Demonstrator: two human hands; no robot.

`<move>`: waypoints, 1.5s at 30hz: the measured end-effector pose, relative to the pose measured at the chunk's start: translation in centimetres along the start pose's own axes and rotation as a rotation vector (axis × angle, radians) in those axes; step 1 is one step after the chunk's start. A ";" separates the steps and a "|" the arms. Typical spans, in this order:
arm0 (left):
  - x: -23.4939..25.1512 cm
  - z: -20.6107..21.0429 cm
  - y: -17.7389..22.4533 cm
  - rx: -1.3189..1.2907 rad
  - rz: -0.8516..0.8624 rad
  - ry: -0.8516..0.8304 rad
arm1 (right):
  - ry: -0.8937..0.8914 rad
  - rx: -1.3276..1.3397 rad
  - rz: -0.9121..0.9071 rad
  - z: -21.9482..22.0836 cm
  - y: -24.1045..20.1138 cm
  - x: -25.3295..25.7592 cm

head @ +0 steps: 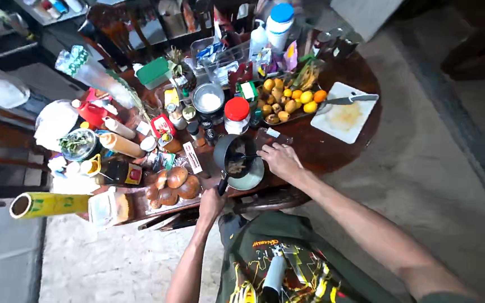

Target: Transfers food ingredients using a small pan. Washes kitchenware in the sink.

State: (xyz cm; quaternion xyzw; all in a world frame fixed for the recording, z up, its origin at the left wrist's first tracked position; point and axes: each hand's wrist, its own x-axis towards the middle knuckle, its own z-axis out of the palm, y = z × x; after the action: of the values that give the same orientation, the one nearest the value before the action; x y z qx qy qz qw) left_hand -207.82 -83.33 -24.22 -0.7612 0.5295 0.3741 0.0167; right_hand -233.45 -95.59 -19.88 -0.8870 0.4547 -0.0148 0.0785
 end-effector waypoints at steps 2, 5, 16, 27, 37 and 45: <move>0.1 1.3 1.6 0.013 -0.069 -0.007 | -0.001 -0.001 -0.033 0.0 2.1 0.6; -0.4 2.7 3.1 0.008 -0.147 -0.004 | 0.089 -0.015 -0.073 0.1 3.7 1.1; -1.9 5.1 5.5 0.080 -0.279 0.066 | -0.131 0.068 0.019 3.7 4.9 1.8; -0.9 6.4 4.8 0.222 -0.278 0.077 | -0.179 0.211 -0.029 8.8 8.4 1.4; 0.0 6.6 5.2 0.255 -0.303 0.077 | -0.199 0.259 0.003 10.2 8.6 0.9; 0.4 6.6 5.0 0.281 -0.304 0.094 | -0.198 0.257 0.020 10.3 8.5 0.6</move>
State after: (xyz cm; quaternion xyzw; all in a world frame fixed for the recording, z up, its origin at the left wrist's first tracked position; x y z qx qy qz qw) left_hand -215.43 -83.05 -27.33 -0.8391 0.4557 0.2539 0.1543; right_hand -239.00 -99.64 -31.35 -0.8623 0.4480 0.0155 0.2357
